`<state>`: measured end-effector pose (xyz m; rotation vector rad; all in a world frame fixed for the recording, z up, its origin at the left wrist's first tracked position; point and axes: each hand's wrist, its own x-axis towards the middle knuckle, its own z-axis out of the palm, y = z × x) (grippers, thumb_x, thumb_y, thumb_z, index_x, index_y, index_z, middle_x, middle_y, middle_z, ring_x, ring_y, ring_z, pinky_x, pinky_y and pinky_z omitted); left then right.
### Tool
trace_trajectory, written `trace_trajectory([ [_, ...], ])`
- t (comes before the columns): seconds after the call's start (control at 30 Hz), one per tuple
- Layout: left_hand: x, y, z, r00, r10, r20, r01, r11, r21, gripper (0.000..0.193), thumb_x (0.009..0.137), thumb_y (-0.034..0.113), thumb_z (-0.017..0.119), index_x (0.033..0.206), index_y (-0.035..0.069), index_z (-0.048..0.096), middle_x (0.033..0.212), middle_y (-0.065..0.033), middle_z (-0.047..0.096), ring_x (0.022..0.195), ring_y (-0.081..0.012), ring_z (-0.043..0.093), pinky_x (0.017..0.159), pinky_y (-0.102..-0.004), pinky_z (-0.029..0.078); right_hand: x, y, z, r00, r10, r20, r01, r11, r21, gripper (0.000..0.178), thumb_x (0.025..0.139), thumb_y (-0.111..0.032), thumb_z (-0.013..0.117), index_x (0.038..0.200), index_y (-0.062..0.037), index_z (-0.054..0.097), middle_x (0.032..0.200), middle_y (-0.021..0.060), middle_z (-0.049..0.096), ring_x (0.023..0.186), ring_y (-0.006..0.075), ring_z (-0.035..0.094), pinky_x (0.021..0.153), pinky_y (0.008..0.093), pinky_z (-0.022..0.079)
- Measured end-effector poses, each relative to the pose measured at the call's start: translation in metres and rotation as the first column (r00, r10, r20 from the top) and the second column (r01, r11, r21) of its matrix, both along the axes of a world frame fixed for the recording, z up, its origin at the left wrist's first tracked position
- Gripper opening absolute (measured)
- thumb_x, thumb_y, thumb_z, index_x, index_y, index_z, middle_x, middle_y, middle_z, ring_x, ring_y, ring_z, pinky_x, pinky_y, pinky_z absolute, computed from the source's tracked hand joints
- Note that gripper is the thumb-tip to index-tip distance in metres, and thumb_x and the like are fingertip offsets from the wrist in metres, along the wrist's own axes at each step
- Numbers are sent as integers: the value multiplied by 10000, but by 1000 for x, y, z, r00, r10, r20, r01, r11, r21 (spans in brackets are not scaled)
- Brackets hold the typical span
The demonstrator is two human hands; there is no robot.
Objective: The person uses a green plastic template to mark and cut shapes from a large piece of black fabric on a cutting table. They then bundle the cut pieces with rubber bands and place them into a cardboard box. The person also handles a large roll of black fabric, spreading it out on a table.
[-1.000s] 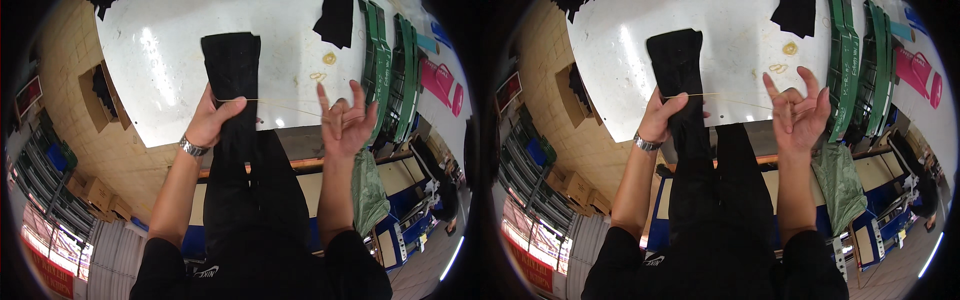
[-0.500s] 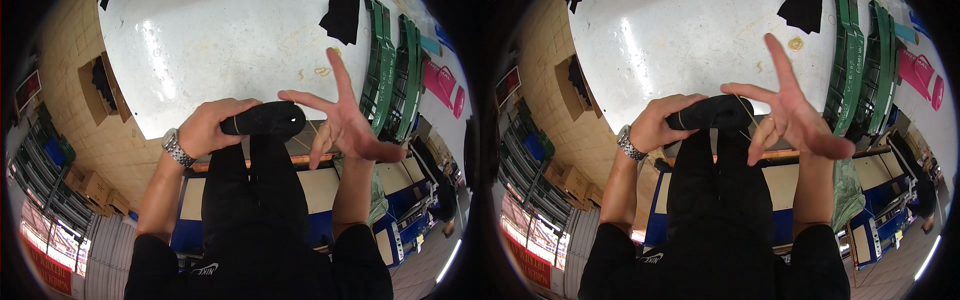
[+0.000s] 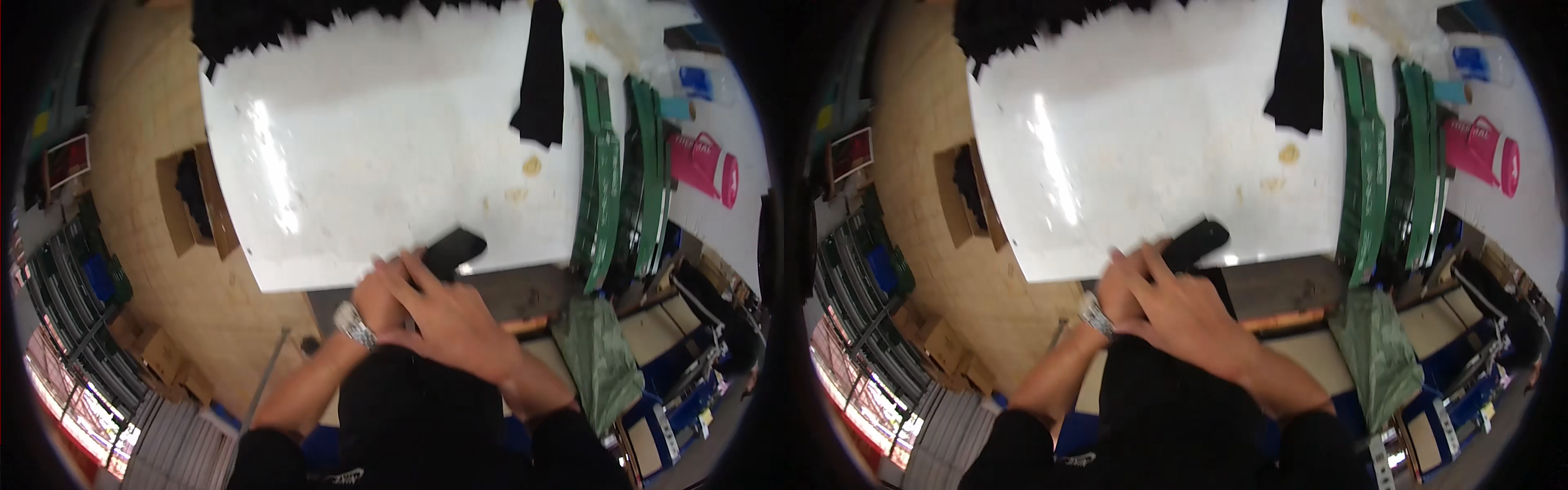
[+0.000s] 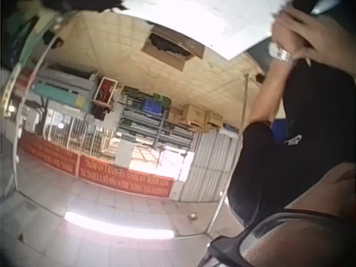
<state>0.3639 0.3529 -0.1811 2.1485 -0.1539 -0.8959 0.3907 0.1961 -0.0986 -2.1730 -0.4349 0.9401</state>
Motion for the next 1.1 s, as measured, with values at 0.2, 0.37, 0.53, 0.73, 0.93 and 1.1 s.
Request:
trace_trajectory([
  [0.2,-16,-4,4,905,284,-316,-284,958,45,554,760,362,816,1169,31,645,999,-186,723,938,-334,707,819,-389,554,-21,-38,47,909,-406,-94,416,900,130,654,846,-245,775,1399,-44,489,1365,192,553,877,279,700,736,358,582],
  [0.37,1,-8,51,682,315,-660,-670,631,-391,545,922,257,731,1372,17,538,1263,-59,636,1111,-143,591,943,-316,504,-61,-35,-3,550,-745,-378,835,482,264,634,882,-181,749,1401,34,454,1326,162,576,1099,202,627,852,320,542],
  [0.53,38,10,127,901,234,-366,-408,742,-531,680,966,223,660,1516,-2,331,1547,-136,381,1349,-219,456,1051,-363,451,-21,-15,32,574,-707,-412,787,339,515,588,935,-154,698,1412,42,416,1194,146,632,1068,158,623,860,293,523],
  [0.73,3,82,212,929,371,3,-296,746,-597,590,966,162,643,1479,-11,408,1460,-157,517,1292,-252,558,1045,-357,458,127,11,83,727,-669,-151,551,438,711,563,936,-171,701,1414,-42,432,1088,118,676,953,139,634,823,273,513],
  [0.93,-117,132,209,585,810,40,-736,551,-392,487,981,161,634,1417,-3,492,1253,-163,653,1136,-261,651,949,-362,525,304,46,63,464,-773,433,436,625,648,687,893,-417,707,1395,-17,461,1194,266,632,1127,422,608,977,419,479],
  [1.1,-209,112,184,211,963,-169,-922,139,-361,457,968,190,661,1360,-15,545,1197,-139,680,1068,-222,671,883,-334,550,281,51,-31,506,-579,639,456,808,372,692,911,-342,687,1441,-10,389,1324,253,506,1201,455,520,996,453,462],
])
